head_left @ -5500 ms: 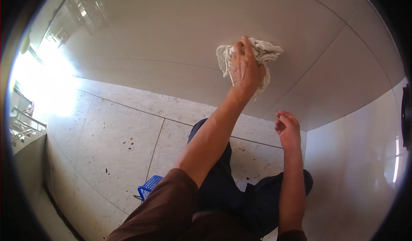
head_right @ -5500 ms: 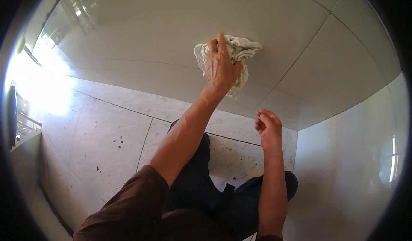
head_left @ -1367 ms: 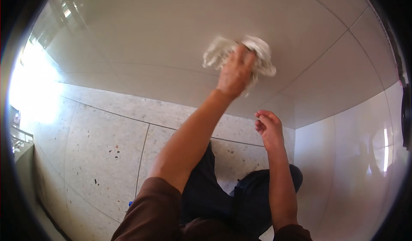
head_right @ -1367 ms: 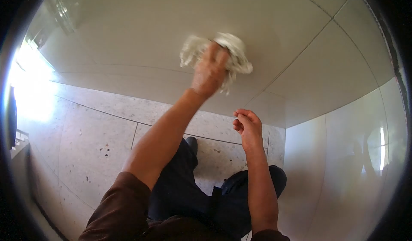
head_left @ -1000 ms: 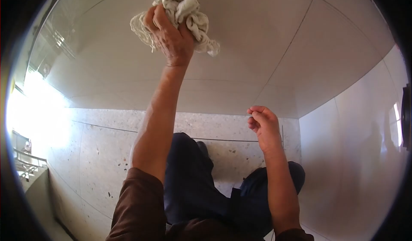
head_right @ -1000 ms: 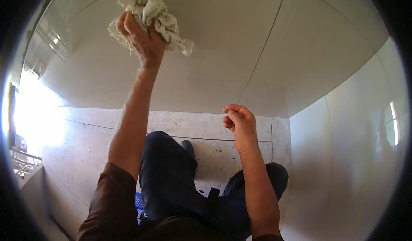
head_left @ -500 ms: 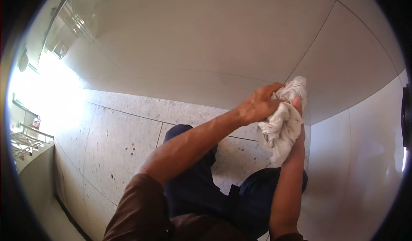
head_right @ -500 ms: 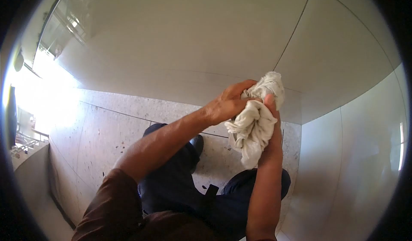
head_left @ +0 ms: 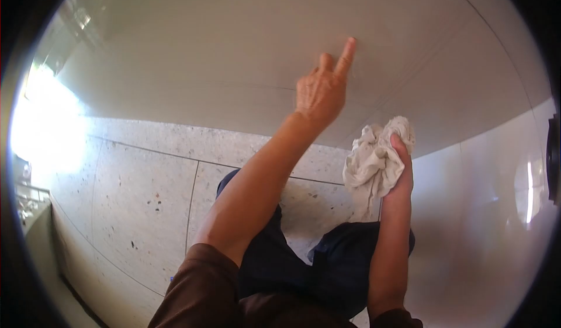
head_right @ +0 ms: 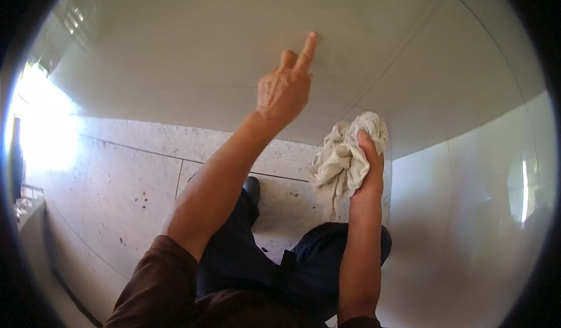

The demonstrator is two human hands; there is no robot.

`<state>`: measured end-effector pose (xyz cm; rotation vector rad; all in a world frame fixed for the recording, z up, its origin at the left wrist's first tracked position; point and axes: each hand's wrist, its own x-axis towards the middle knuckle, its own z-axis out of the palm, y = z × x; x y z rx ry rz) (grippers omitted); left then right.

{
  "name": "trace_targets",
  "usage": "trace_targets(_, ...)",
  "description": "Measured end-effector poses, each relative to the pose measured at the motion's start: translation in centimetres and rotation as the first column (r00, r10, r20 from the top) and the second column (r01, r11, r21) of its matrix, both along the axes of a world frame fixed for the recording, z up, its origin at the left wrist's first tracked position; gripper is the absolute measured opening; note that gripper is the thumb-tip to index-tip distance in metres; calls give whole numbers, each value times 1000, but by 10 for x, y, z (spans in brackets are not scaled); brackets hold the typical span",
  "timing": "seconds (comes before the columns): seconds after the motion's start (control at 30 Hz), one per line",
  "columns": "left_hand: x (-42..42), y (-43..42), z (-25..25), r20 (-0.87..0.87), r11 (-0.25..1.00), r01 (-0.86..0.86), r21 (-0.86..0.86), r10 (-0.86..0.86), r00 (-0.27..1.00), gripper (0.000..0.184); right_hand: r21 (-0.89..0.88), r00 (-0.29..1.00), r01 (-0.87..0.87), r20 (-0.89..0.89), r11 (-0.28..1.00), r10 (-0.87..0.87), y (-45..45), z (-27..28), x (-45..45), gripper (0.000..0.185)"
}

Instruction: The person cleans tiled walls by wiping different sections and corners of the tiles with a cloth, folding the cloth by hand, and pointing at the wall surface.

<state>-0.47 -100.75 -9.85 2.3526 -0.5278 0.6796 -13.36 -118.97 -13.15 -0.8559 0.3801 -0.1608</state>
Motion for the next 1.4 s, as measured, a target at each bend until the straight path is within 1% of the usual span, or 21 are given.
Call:
trace_targets(0.07,2,-8,-4,-43,989,-51,142,57,997,86,7,999,-28,-43,1000,28,5,1,0,57)
trace_targets(0.1,1,-9,-6,-44,989,-66,133,72,996,86,-2,998,-43,-44,999,43,7,1,0,57)
trace_targets(0.17,-4,-9,-9,-157,981,10,192,21,987,89,-19,998,-36,-48,999,35,10,4,-2,56)
trace_targets(0.27,-10,-1,-4,-171,974,15,227,25,985,91,-40,998,-58,-36,998,56,21,17,-4,55)
trace_targets(0.37,-7,-1,-1,-164,987,60,152,-34,986,92,-32,998,-62,-27,998,61,16,12,-1,52)
trace_targets(0.4,-6,-3,0,-165,986,75,150,-50,985,92,-69,998,-56,-21,996,54,18,12,-1,52)
trace_targets(0.43,-5,-5,1,-139,990,61,131,-42,989,91,-108,999,-49,-14,993,47,21,13,-1,53)
trace_targets(0.47,-4,-9,3,-116,993,46,110,-34,993,90,-85,998,-63,-29,994,60,20,15,0,54)
trace_targets(0.6,-8,-15,18,-146,998,46,44,-39,988,89,-100,995,-95,-29,990,93,14,16,-3,57)
trace_targets(0.7,-6,-15,16,-126,997,40,59,-32,992,87,-109,993,-111,-40,988,107,10,13,-2,56)
trace_targets(0.8,-8,-18,7,-84,990,48,130,-37,996,86,-122,995,-89,-50,989,84,13,15,-2,55)
trace_targets(0.87,-10,-21,-2,-179,975,113,191,-79,981,85,-113,994,-99,-48,989,94,12,14,-2,54)
trace_targets(0.9,-10,-20,0,-175,974,112,198,-77,981,85,-105,994,-107,-43,989,103,11,13,-1,54)
trace_targets(0.97,-9,-15,5,-104,995,29,93,-19,994,84,-98,994,-106,-21,990,104,15,17,-2,54)
trace_targets(1.07,-5,-6,11,-80,999,11,53,-6,997,85,-111,997,-81,-23,990,79,19,23,-4,54)
trace_targets(1.13,-6,-9,10,-94,994,4,105,6,996,85,-127,998,-62,-41,990,57,18,22,-4,54)
trace_targets(1.2,-7,-14,6,-103,988,-5,156,22,994,85,-149,996,-90,-38,985,85,16,21,-3,53)
trace_targets(1.27,-8,-20,-5,-127,975,37,220,-9,992,85,-148,996,-82,-37,986,77,18,24,-3,52)
trace_targets(1.3,-10,-19,-3,-122,974,38,222,-11,992,85,-152,997,-77,-36,985,72,19,25,-4,52)
trace_targets(1.37,-10,-17,0,-90,993,-10,121,21,996,84,-141,997,-72,-26,987,69,19,24,-4,52)
trace_targets(1.4,-9,-13,2,-87,992,-8,124,19,996,84,-135,997,-70,-22,988,68,19,24,-5,52)
